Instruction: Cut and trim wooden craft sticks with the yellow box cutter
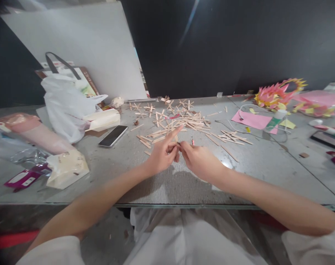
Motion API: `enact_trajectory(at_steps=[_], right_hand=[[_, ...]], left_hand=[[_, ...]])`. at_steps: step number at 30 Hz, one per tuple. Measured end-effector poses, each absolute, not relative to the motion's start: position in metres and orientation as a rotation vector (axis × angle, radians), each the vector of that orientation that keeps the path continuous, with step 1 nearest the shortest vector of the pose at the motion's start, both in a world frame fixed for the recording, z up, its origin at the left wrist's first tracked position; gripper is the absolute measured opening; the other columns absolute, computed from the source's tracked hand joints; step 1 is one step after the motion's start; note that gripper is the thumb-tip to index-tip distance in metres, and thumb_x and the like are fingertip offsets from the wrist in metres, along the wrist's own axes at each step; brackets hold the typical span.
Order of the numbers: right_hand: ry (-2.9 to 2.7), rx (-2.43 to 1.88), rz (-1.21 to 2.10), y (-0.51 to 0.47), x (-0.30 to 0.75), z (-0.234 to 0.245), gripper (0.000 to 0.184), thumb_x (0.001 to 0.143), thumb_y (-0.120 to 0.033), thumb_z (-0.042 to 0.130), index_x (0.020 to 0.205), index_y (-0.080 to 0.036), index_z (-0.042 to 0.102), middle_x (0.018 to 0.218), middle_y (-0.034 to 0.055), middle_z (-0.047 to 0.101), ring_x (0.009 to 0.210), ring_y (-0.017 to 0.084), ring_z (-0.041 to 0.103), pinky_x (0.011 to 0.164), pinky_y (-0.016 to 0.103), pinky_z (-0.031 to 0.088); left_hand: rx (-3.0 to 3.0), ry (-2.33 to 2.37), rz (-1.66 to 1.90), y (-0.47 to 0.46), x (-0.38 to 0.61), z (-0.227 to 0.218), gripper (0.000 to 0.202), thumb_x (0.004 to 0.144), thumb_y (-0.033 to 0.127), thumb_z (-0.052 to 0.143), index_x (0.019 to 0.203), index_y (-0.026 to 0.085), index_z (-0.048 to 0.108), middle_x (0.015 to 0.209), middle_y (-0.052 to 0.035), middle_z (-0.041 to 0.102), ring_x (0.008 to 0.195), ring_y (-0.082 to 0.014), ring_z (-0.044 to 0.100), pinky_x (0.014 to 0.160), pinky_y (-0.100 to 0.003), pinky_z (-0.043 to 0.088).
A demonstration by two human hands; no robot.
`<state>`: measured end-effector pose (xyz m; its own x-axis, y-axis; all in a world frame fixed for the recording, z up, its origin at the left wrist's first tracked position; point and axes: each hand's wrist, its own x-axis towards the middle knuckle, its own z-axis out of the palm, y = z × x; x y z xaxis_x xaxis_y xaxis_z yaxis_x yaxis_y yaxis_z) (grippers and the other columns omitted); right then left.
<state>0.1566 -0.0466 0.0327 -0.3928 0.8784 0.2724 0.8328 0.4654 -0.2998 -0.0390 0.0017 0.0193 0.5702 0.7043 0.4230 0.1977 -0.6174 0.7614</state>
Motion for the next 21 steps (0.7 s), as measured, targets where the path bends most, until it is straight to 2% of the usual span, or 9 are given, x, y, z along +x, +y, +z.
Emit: enact_trajectory(at_steps=[4,8,12,17,21], right_hand=[[-2.516,-1.516,-0.069,-0.051,0.156,0.030,0.028,0.102,-0.011,0.033,0.117,-0.012,0.056,0.085,0.0116,0.071,0.055,0.020,0.058,0.053,0.034,0.016],[-2.435,-1.558,0.100,-0.051,0.155,0.036,0.023,0.106,-0.016,0.034,0.116,-0.015,0.055,0.075,0.0061,0.068,0.052,0.018,0.054,0.053,0.034,0.018],[-2.286,-1.542,0.367,-0.048,0.157,0.046,0.021,0.109,-0.022,0.037,0.102,-0.020,0.056,0.062,-0.0003,0.061,0.048,0.015,0.052,0.054,0.030,0.024],[-2.250,-1.512,0.571,-0.045,0.162,0.056,0.022,0.107,-0.020,0.039,0.095,-0.021,0.058,0.059,-0.0014,0.063,0.046,0.014,0.055,0.055,0.028,0.030],[-2.230,-1.471,0.632,-0.044,0.163,0.058,0.024,0.107,-0.024,0.038,0.090,-0.023,0.055,0.056,-0.0033,0.062,0.043,0.013,0.055,0.053,0.026,0.034]], left_hand=[[2.161,0.719,0.956,0.001,-0.039,0.021,0.073,0.103,0.013,0.046,0.172,0.027,0.024,0.066,0.0067,0.064,0.052,-0.0070,0.056,0.061,-0.017,0.049],[2.146,0.765,0.888,0.002,-0.039,0.020,0.077,0.101,0.011,0.046,0.172,0.030,0.021,0.067,0.0070,0.065,0.053,-0.0073,0.057,0.062,-0.017,0.049],[2.157,0.774,0.806,0.005,-0.040,0.016,0.081,0.100,0.009,0.047,0.172,0.033,0.020,0.075,0.0059,0.067,0.056,-0.0070,0.058,0.063,-0.018,0.048],[2.214,0.702,0.775,0.007,-0.043,0.017,0.081,0.098,0.006,0.047,0.171,0.031,0.025,0.065,0.0083,0.061,0.054,-0.0081,0.053,0.066,-0.020,0.048],[2.134,0.739,0.780,0.004,-0.040,0.019,0.078,0.100,0.010,0.048,0.171,0.031,0.024,0.069,0.0064,0.065,0.055,-0.0083,0.057,0.064,-0.020,0.049]])
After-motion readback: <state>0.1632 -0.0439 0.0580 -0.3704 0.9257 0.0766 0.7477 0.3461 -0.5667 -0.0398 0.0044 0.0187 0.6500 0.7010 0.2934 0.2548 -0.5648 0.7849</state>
